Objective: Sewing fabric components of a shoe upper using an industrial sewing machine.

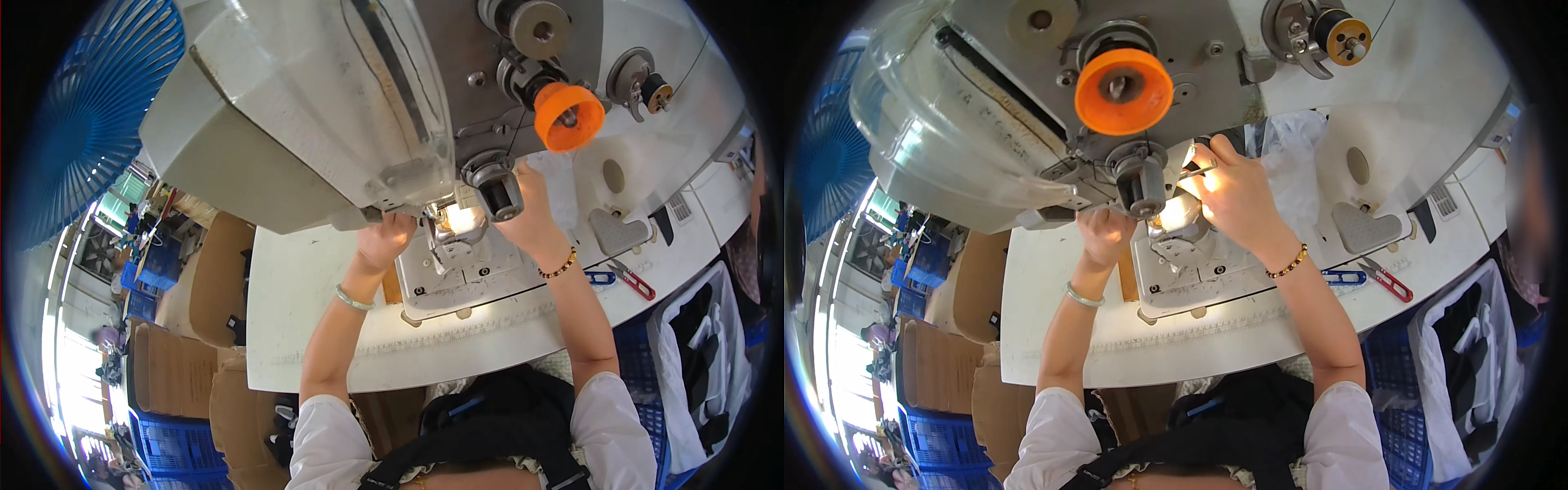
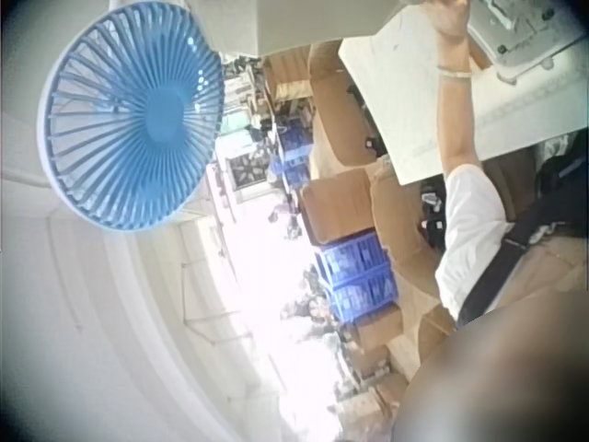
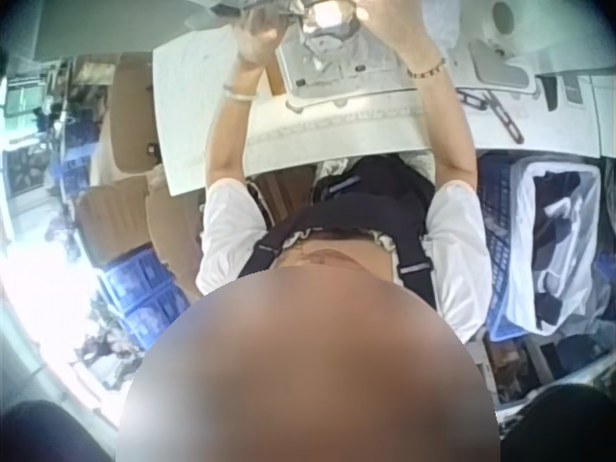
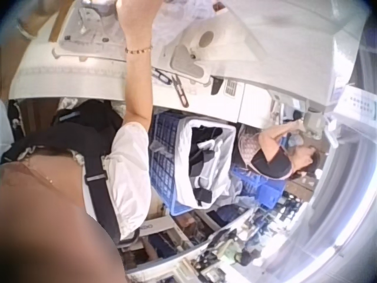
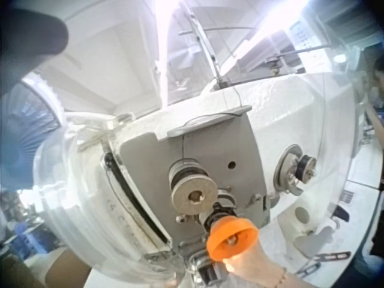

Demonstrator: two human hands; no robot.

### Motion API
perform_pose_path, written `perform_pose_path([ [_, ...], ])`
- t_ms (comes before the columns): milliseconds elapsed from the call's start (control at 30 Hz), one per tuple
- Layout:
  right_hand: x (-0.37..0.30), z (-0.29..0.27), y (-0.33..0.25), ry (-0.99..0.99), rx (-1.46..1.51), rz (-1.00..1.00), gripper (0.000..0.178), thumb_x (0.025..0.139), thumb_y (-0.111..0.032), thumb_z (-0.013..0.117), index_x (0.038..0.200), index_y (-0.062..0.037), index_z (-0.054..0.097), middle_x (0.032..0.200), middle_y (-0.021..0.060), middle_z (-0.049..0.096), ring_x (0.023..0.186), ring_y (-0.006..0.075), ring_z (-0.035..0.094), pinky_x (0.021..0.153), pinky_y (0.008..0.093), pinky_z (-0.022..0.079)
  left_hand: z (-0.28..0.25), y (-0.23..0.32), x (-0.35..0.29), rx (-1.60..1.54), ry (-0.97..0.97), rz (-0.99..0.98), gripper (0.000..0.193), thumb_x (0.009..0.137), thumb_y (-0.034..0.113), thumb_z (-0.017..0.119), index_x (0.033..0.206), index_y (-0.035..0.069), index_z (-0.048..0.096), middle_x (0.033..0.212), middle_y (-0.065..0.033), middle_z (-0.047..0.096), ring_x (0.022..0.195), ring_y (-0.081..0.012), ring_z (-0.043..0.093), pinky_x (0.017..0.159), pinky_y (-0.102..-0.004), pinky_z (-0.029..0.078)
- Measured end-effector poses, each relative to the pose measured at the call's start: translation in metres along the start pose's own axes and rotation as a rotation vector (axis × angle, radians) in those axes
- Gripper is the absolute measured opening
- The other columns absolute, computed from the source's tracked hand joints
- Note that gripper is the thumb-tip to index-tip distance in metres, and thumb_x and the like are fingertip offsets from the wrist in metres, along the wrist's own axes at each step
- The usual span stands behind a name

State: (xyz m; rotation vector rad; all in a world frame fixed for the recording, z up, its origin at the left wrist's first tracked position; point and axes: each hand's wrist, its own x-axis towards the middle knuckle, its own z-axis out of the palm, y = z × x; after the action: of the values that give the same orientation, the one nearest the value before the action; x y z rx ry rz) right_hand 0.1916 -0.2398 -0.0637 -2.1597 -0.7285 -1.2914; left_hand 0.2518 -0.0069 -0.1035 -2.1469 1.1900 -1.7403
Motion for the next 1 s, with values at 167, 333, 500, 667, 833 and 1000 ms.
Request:
perform_pose_path([
  [167, 0.000, -0.001, -0.009, 0.010, -0.116, -0.112, 0.024, 0.055, -0.008, 0.065, 0.078, -0.0120, 0.064, 0.090, -0.0032, 0.057, 0.077, 0.0143, 0.052, 0.053, 0.0252, 0.047, 0.002, 0.004, -0.009, 0.022, -0.046, -0.054, 0.032, 0.061, 0.009, 0.066, 0.092, 0.003, 0.063, 0.108, -0.0177, 0.057, 0.096, -0.0333, 0.061, 0.079, -0.0459, 0.051],
  [333, -0.003, -0.001, -0.009, 0.022, -0.101, -0.107, 0.027, 0.061, -0.006, 0.062, 0.086, -0.0151, 0.066, 0.087, -0.0057, 0.057, 0.076, 0.0147, 0.052, 0.055, 0.0233, 0.047, -0.003, 0.010, -0.004, -0.118, -0.043, -0.152, 0.032, 0.059, 0.006, 0.068, 0.090, 0.002, 0.063, 0.097, -0.0133, 0.058, 0.078, -0.0300, 0.062, 0.067, -0.0405, 0.051],
  [500, -0.006, 0.000, -0.005, 0.025, -0.054, -0.147, 0.027, 0.062, -0.007, 0.062, 0.087, -0.0147, 0.066, 0.082, -0.0060, 0.054, 0.074, 0.0147, 0.050, 0.055, 0.0237, 0.047, -0.015, 0.017, 0.010, -0.270, 0.010, -0.189, 0.016, 0.054, -0.001, 0.060, 0.067, 0.004, 0.053, 0.072, -0.0101, 0.046, 0.065, -0.0288, 0.048, 0.061, -0.0406, 0.039],
  [667, -0.006, -0.005, -0.008, 0.020, -0.005, -0.172, 0.025, 0.063, -0.008, 0.062, 0.087, -0.0134, 0.065, 0.081, -0.0054, 0.053, 0.073, 0.0150, 0.049, 0.054, 0.0246, 0.047, -0.028, 0.018, 0.012, -0.301, -0.042, -0.198, 0.038, 0.052, 0.001, 0.061, 0.090, 0.000, 0.063, 0.091, -0.0095, 0.057, 0.065, -0.0231, 0.057, 0.061, -0.0333, 0.045],
  [833, -0.007, -0.010, -0.008, -0.013, -0.030, -0.185, 0.030, 0.063, -0.005, 0.061, 0.092, -0.0134, 0.064, 0.088, -0.0052, 0.057, 0.073, 0.0154, 0.049, 0.054, 0.0250, 0.047, -0.034, 0.019, 0.014, -0.302, -0.006, -0.226, 0.038, 0.054, -0.002, 0.059, 0.092, -0.001, 0.063, 0.088, -0.0097, 0.057, 0.067, -0.0223, 0.056, 0.065, -0.0322, 0.044],
  [1000, -0.006, -0.021, -0.021, -0.057, -0.039, -0.196, 0.031, 0.063, -0.004, 0.061, 0.092, -0.0126, 0.064, 0.092, -0.0055, 0.059, 0.072, 0.0162, 0.048, 0.054, 0.0245, 0.046, -0.042, 0.020, 0.022, -0.396, 0.105, -0.158, 0.034, 0.051, -0.005, 0.057, 0.085, -0.008, 0.061, 0.079, -0.0168, 0.059, 0.072, -0.0327, 0.060, 0.068, -0.0394, 0.051],
])
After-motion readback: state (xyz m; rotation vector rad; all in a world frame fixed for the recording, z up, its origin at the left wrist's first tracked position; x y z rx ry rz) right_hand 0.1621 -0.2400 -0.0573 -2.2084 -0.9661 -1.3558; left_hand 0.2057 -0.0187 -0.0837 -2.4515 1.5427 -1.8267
